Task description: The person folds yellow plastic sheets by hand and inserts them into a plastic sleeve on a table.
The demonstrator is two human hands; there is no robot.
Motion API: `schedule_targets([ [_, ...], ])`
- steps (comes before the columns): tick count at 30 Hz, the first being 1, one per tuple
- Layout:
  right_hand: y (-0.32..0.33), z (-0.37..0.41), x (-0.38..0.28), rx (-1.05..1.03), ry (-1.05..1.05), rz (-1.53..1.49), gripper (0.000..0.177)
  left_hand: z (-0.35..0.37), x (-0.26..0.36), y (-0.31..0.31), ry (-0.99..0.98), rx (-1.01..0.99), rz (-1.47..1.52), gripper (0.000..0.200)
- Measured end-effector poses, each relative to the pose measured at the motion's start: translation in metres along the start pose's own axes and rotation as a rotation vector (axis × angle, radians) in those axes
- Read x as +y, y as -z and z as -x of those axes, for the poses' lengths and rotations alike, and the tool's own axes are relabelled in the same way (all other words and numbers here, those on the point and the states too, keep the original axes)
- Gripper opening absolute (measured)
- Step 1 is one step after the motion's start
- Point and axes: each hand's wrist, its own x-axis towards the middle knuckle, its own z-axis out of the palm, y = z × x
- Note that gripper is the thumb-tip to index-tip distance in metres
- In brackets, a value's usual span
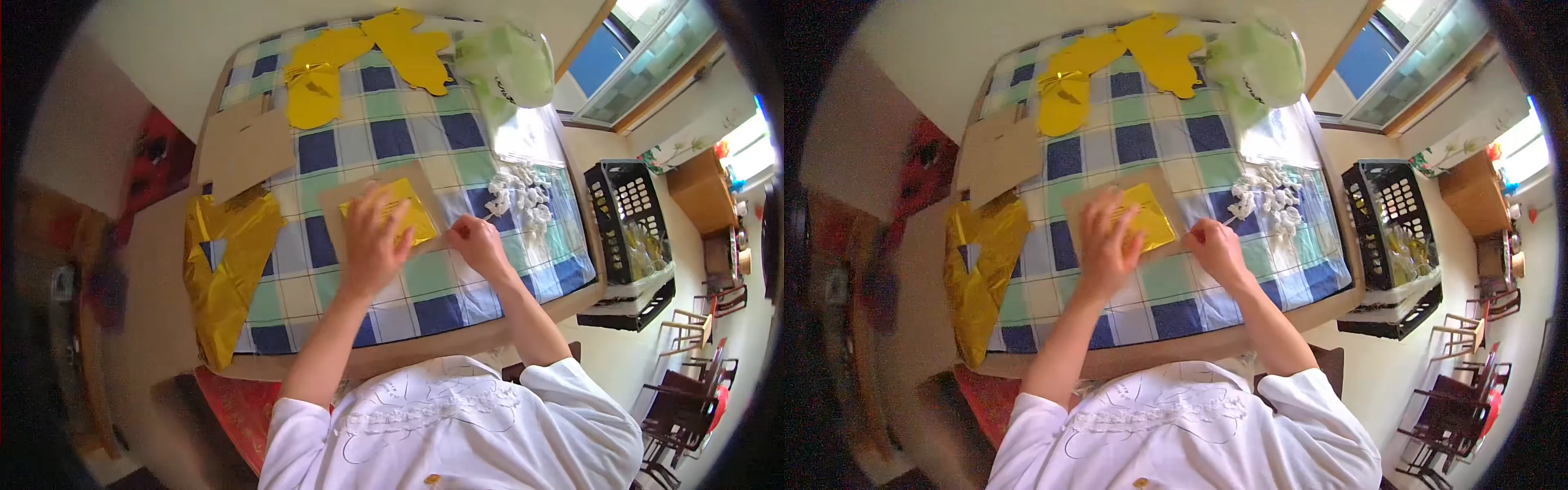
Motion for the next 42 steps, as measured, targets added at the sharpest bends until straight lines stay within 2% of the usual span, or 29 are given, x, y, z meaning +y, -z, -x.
schedule_targets([
  [1, -0.001, 0.001, 0.001, 0.009, -0.017, -0.065, 0.018, -0.002, 0.014, 0.002, -0.039, -0.006, -0.028, 0.035],
  [3, -0.005, 0.000, 0.004, -0.037, -0.088, -0.245, 0.014, 0.009, 0.029, -0.015, -0.069, -0.170, -0.007, 0.024],
  [5, -0.007, 0.002, 0.003, -0.086, -0.219, -0.440, 0.011, 0.025, 0.040, -0.031, -0.017, -0.219, 0.022, 0.017],
  [6, -0.007, 0.002, 0.004, -0.102, -0.222, -0.421, 0.011, 0.029, 0.042, -0.036, 0.008, -0.244, 0.042, 0.014],
  [9, -0.006, 0.006, 0.007, -0.087, -0.141, -0.455, 0.021, 0.038, 0.043, -0.047, 0.048, -0.218, 0.031, 0.008],
  [12, -0.003, 0.006, 0.004, -0.152, -0.230, -0.603, 0.031, 0.035, 0.044, -0.052, 0.062, -0.211, 0.027, 0.008],
  [18, 0.000, 0.009, -0.001, -0.148, -0.151, -0.357, 0.033, 0.020, 0.047, -0.041, 0.135, -0.201, 0.070, 0.009],
  [21, 0.003, 0.010, -0.003, -0.162, -0.129, -0.363, 0.034, 0.018, 0.037, -0.028, 0.184, -0.166, 0.061, 0.010],
  [22, 0.005, 0.009, -0.007, -0.177, -0.165, -0.333, 0.034, 0.019, 0.037, -0.026, 0.174, -0.208, 0.058, 0.011],
  [25, 0.005, 0.008, -0.011, -0.176, -0.202, -0.362, 0.035, 0.024, 0.042, -0.035, 0.056, -0.274, 0.069, 0.012],
  [28, 0.003, 0.007, 0.000, -0.193, -0.189, -0.344, 0.037, 0.024, 0.049, -0.043, 0.002, -0.243, -0.004, 0.006],
  [34, 0.005, 0.009, 0.003, -0.228, -0.184, -0.581, 0.040, 0.024, 0.050, -0.051, -0.007, -0.286, -0.045, 0.011],
  [42, -0.002, 0.006, 0.011, -0.206, -0.208, -0.629, 0.041, 0.026, 0.049, -0.055, -0.064, -0.283, -0.033, 0.006],
])
